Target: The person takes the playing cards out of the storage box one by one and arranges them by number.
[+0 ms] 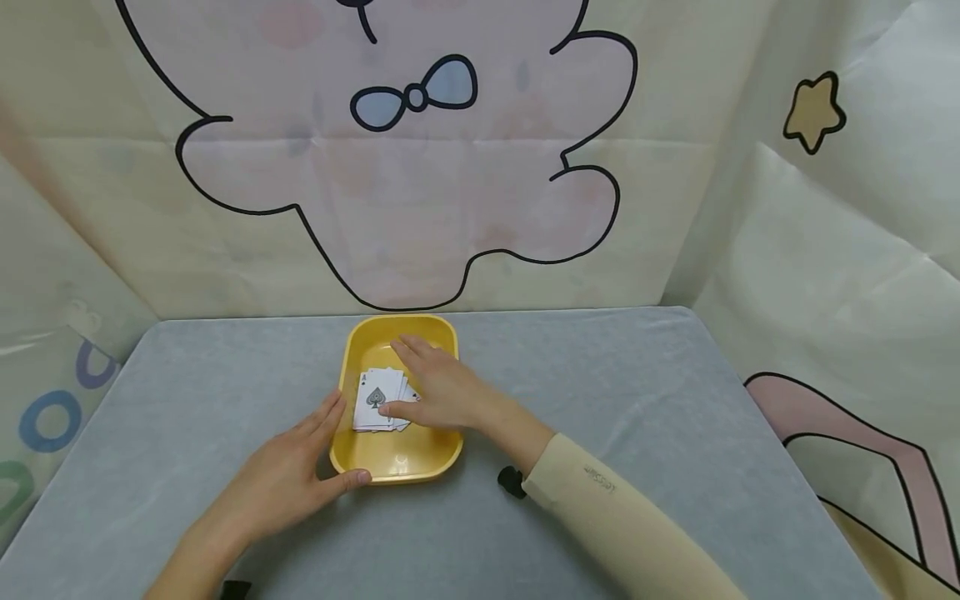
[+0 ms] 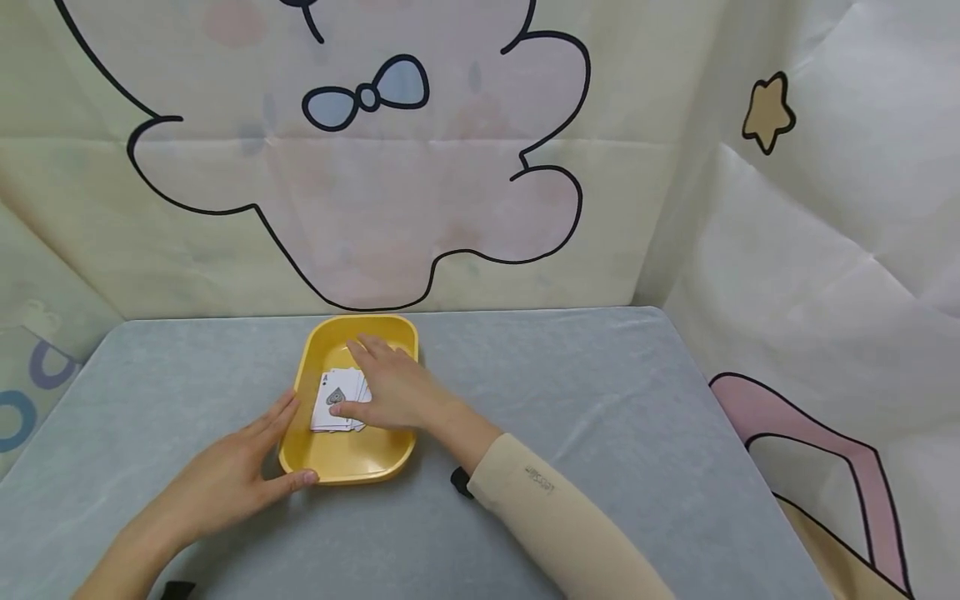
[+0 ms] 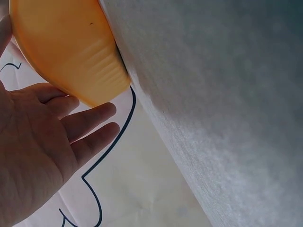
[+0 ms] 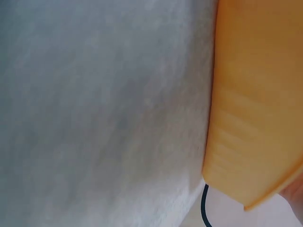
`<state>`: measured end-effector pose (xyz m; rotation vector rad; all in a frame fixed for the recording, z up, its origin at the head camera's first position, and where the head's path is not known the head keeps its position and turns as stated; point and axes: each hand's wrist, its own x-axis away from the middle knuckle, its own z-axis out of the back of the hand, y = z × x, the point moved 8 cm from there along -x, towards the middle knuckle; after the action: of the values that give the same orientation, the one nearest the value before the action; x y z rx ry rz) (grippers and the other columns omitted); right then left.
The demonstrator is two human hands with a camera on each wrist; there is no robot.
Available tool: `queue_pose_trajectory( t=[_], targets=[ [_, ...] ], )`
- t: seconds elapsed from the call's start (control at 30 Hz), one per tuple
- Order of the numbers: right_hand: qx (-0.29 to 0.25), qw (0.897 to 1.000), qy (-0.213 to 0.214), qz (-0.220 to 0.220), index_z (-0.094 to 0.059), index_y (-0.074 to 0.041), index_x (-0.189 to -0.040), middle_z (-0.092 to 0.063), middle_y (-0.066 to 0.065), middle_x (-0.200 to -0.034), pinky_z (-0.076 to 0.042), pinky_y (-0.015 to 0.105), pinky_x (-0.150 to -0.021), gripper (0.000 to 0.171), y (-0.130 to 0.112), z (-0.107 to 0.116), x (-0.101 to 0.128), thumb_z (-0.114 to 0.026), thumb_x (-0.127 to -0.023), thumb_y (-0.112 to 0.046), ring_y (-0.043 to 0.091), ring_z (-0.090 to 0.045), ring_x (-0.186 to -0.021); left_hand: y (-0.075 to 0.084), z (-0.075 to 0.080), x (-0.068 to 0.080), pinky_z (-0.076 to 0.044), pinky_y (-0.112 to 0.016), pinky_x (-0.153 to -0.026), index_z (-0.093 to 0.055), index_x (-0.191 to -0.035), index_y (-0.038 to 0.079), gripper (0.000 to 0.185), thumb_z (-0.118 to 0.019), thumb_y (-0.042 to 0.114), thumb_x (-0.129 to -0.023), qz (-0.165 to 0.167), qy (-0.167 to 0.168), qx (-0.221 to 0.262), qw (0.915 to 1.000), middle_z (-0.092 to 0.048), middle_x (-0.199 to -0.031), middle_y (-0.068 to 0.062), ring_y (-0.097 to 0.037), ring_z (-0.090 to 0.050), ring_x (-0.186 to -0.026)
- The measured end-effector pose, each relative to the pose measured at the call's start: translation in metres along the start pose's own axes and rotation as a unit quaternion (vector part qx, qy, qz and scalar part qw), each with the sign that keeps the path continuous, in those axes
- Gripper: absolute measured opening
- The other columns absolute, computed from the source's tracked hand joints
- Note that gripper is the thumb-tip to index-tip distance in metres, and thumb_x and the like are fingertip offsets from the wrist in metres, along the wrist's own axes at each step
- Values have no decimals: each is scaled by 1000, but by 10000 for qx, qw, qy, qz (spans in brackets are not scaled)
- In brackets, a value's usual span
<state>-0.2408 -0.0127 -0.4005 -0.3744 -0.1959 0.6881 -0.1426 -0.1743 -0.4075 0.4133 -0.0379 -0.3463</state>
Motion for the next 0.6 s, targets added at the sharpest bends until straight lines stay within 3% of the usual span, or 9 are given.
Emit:
queue_pose_trajectory(
  t=[0.33, 0.6],
  targets=[
    [41, 9995, -244, -181, -29, -11, -166, -32, 5, -170, -27, 36, -125, 96, -10, -16, -18, -66, -95, -64, 21, -34, -154, 0, 2, 2, -48, -64, -102, -32, -164, 6, 106, -65, 74, -90, -51, 35, 41, 10000, -32, -169, -15, -46, -54, -136],
    [133, 9989, -266, -358, -34, -12, -164, -37, 3, -168, -29, 37, -124, 94, -10, -26, -30, -67, -94, -65, 19, -36, -153, 1, 2, 2, -49, -64, -100, -32, -165, 7, 104, -66, 72, -91, -136, 78, 65, 9999, -32, -169, -15, -46, -55, -135]
  ],
)
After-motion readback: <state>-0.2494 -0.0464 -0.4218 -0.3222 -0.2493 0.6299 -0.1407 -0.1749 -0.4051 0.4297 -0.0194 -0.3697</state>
